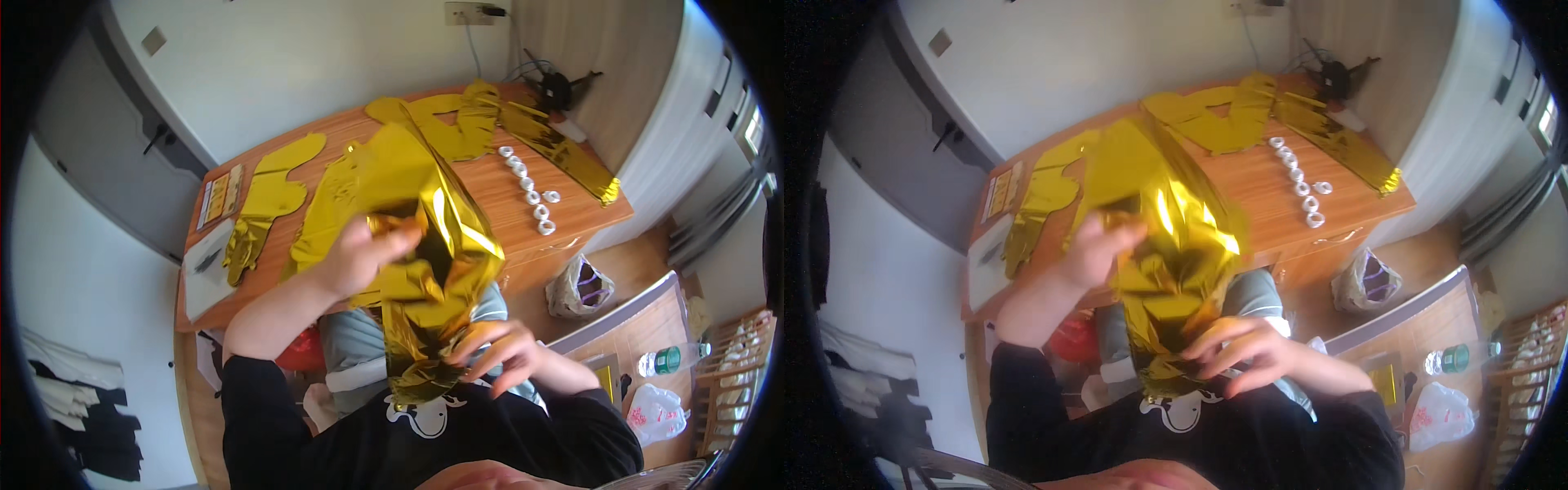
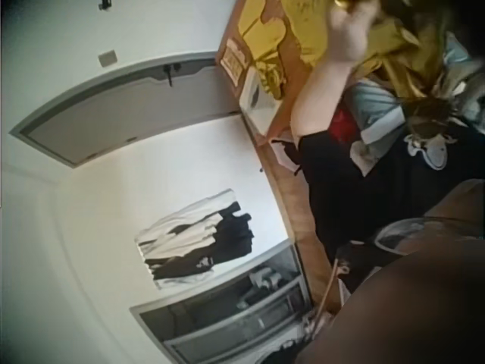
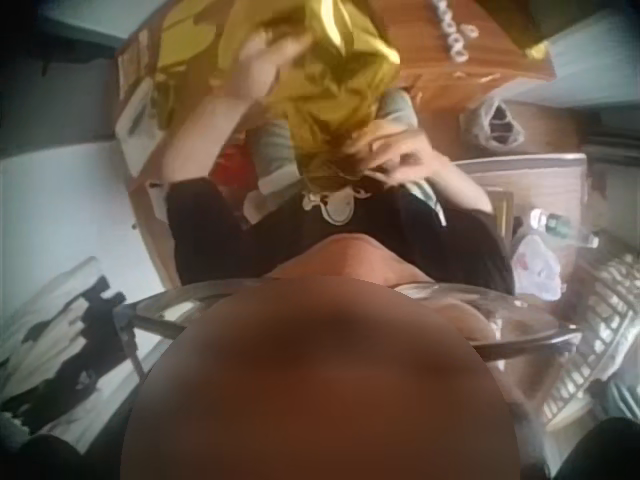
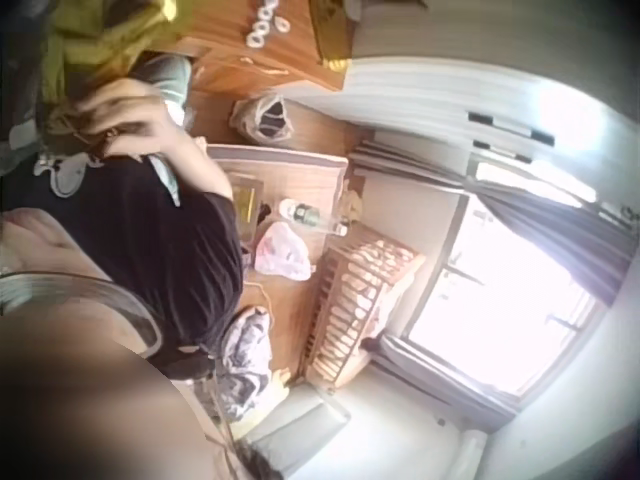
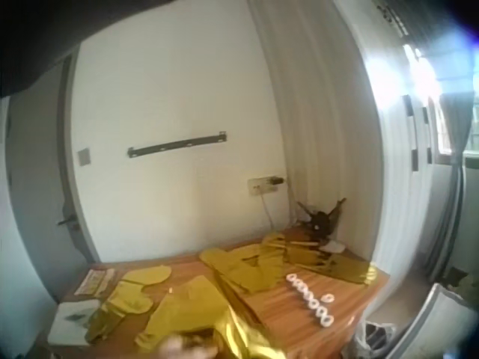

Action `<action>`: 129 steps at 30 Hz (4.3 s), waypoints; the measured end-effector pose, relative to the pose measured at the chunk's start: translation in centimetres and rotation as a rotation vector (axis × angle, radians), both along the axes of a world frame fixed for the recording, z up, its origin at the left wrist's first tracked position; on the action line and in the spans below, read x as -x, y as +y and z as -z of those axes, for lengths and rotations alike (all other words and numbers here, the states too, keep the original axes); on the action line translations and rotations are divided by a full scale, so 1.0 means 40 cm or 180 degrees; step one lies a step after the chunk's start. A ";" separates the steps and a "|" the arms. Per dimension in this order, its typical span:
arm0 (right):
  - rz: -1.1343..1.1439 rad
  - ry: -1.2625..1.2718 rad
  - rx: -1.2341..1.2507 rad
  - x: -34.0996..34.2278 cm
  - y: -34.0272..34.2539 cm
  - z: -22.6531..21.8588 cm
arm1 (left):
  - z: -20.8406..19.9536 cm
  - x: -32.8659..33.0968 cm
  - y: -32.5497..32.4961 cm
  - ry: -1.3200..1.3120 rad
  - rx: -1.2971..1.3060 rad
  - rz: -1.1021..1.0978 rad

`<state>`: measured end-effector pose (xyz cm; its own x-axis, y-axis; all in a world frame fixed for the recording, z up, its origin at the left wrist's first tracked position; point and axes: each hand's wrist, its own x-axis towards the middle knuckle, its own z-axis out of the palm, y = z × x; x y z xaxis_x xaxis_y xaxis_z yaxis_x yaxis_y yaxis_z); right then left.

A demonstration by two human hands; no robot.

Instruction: Folding and flattening gold foil balloons and organizing them on a desk.

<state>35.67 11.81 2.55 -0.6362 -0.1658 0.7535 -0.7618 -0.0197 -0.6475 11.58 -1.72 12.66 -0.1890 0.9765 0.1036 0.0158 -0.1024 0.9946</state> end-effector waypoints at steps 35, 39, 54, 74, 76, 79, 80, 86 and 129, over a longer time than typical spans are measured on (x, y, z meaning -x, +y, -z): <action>0.2901 -0.2815 -0.0807 0.862 0.506 0.035 | 0.261 0.567 0.082 0.2567 0.1044 -0.1777; 0.3599 -0.1954 -0.1660 0.787 0.486 0.019 | 0.257 0.526 0.084 0.3882 0.1396 -0.1376; 0.2552 -0.0936 -0.3144 0.489 0.312 -0.001 | 0.276 0.497 0.068 0.4297 0.1666 -0.0919; 0.2432 -0.0935 -0.2699 0.489 0.328 0.008 | 0.298 0.589 0.027 0.4053 0.1700 -0.0839; 0.2398 -0.1034 -0.2674 0.488 0.328 0.008 | 0.299 0.584 0.028 0.4047 0.1686 -0.0873; 0.2434 -0.1161 -0.2618 0.488 0.327 0.010 | 0.288 0.573 0.025 0.4065 0.1649 -0.0904; 0.2434 -0.1160 -0.2601 0.490 0.325 0.009 | 0.288 0.572 0.021 0.4094 0.1627 -0.0908; 0.2425 -0.1175 -0.2597 0.493 0.325 0.003 | 0.292 0.564 0.015 0.4248 0.1444 -0.1020; 0.2594 -0.0969 -0.2921 0.522 0.318 0.025 | 0.275 0.628 -0.035 0.3563 0.1341 -0.0683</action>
<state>14.80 24.52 1.56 -0.9266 -0.0278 0.3750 -0.1595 0.9322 -0.3249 -13.53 -3.11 1.65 -0.3602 0.9328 -0.0049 0.8643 0.3357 0.3746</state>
